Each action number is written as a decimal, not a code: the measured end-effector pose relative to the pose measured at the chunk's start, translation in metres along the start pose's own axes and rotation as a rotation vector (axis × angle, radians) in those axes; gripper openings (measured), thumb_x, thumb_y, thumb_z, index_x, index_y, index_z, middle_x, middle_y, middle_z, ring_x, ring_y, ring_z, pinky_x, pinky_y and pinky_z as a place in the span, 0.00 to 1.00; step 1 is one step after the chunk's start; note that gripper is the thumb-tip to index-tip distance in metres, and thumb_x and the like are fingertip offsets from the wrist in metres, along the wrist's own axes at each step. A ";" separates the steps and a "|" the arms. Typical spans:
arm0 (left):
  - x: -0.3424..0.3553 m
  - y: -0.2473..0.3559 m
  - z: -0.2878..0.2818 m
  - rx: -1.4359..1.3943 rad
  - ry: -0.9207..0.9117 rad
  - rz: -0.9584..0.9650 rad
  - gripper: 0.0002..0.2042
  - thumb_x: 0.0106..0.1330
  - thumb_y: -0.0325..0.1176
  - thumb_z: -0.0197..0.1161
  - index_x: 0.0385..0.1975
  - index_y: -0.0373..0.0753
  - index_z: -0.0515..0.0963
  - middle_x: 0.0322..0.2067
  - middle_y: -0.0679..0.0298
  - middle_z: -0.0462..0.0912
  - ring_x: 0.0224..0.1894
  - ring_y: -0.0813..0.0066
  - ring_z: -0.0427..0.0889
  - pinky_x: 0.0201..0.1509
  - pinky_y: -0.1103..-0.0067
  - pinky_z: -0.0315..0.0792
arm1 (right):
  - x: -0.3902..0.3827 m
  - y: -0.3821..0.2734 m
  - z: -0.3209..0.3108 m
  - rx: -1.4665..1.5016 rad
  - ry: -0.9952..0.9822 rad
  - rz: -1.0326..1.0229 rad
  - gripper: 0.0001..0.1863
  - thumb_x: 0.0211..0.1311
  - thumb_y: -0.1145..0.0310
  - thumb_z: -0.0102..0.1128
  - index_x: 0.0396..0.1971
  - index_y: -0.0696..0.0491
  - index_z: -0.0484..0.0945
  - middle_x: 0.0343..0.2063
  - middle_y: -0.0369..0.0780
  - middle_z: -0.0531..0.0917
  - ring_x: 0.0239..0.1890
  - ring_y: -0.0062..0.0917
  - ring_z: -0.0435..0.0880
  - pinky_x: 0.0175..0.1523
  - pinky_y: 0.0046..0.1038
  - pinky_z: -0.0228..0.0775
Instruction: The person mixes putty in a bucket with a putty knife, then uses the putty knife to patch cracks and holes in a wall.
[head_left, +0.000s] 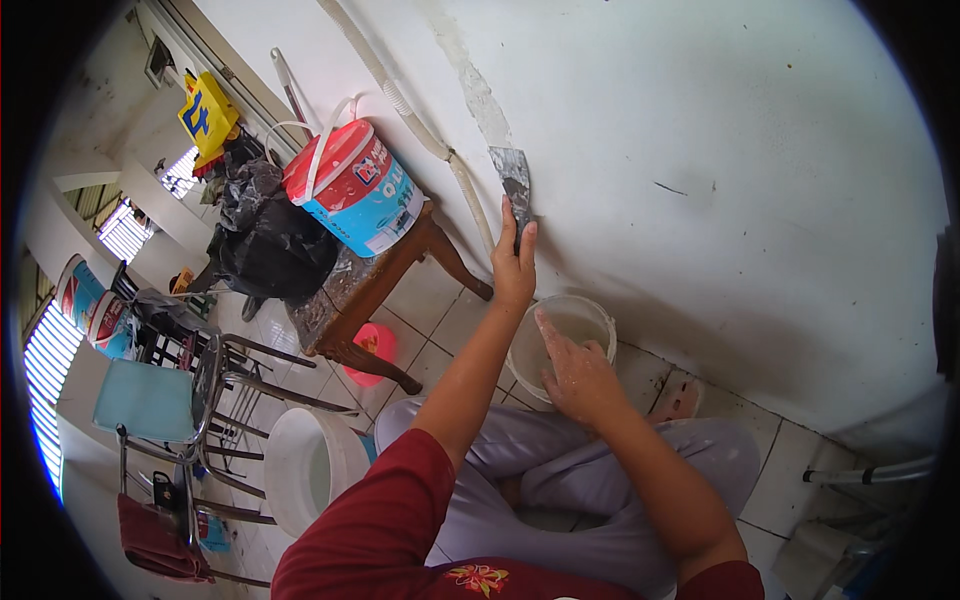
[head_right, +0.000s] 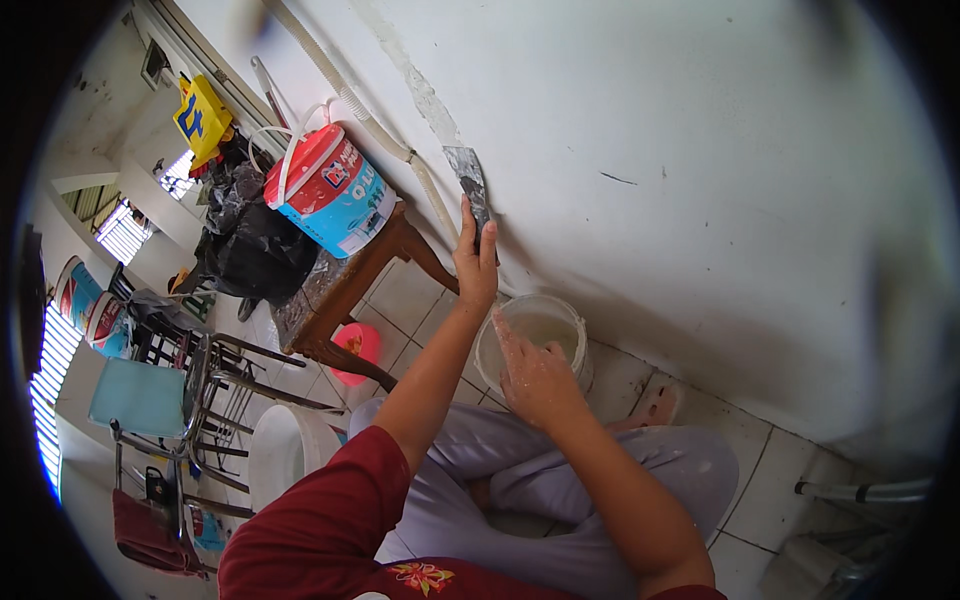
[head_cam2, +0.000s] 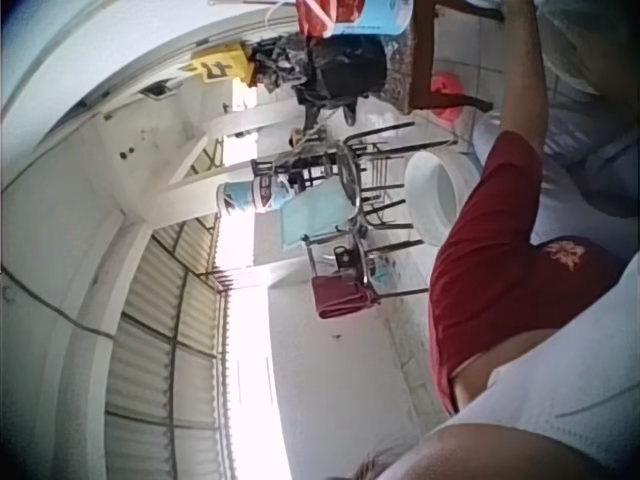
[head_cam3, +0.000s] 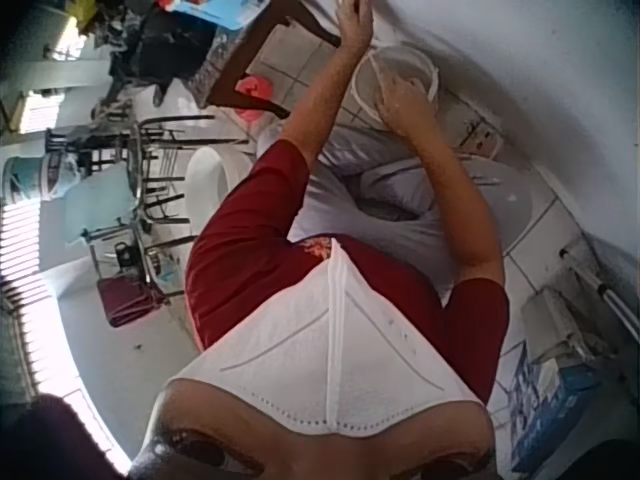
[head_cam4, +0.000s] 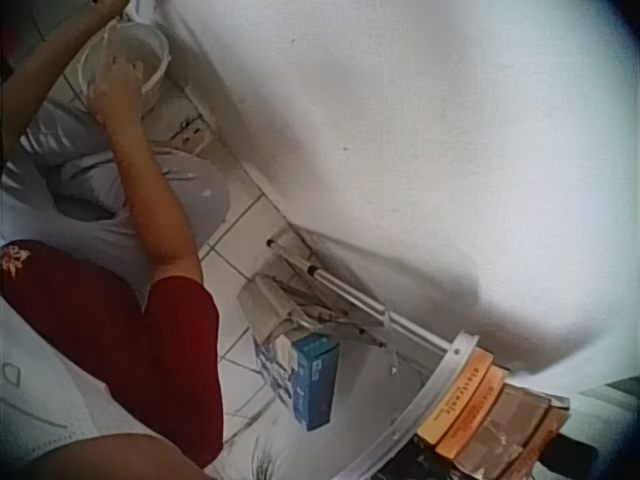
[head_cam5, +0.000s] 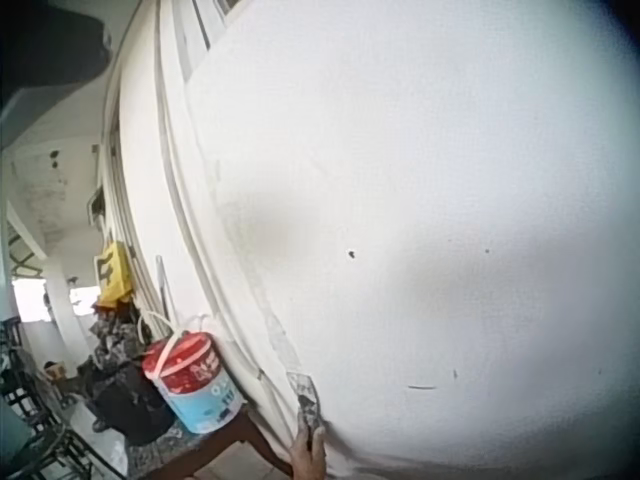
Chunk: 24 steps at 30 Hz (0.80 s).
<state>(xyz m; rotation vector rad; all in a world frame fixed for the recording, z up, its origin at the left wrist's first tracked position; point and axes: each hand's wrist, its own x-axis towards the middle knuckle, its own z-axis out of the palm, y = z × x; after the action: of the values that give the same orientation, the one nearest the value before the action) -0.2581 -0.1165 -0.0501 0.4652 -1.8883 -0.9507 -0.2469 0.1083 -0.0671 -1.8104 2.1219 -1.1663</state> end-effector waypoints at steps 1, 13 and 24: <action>-0.003 -0.001 0.003 -0.005 -0.009 -0.002 0.31 0.79 0.38 0.56 0.74 0.27 0.56 0.71 0.42 0.65 0.74 0.62 0.65 0.73 0.74 0.59 | -0.001 0.001 0.000 -0.014 -0.003 0.000 0.51 0.60 0.69 0.65 0.79 0.51 0.45 0.47 0.48 0.82 0.47 0.42 0.82 0.54 0.39 0.67; -0.013 -0.041 0.009 0.085 0.007 0.086 0.32 0.79 0.38 0.57 0.78 0.37 0.52 0.23 0.76 0.66 0.21 0.89 0.62 0.23 0.86 0.61 | -0.002 0.004 0.004 -0.072 -0.010 -0.013 0.51 0.60 0.67 0.64 0.79 0.51 0.43 0.43 0.46 0.82 0.41 0.40 0.84 0.52 0.44 0.69; -0.033 -0.040 0.008 0.168 0.005 0.053 0.32 0.78 0.37 0.57 0.78 0.39 0.53 0.24 0.73 0.68 0.22 0.86 0.64 0.25 0.84 0.63 | -0.003 0.003 -0.002 -0.068 -0.033 -0.005 0.52 0.60 0.67 0.66 0.79 0.50 0.44 0.43 0.45 0.82 0.44 0.40 0.82 0.51 0.39 0.68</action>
<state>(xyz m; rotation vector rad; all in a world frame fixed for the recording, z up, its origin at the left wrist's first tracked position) -0.2520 -0.1167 -0.1026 0.5129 -1.9748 -0.7588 -0.2495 0.1113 -0.0684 -1.8499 2.1654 -1.0710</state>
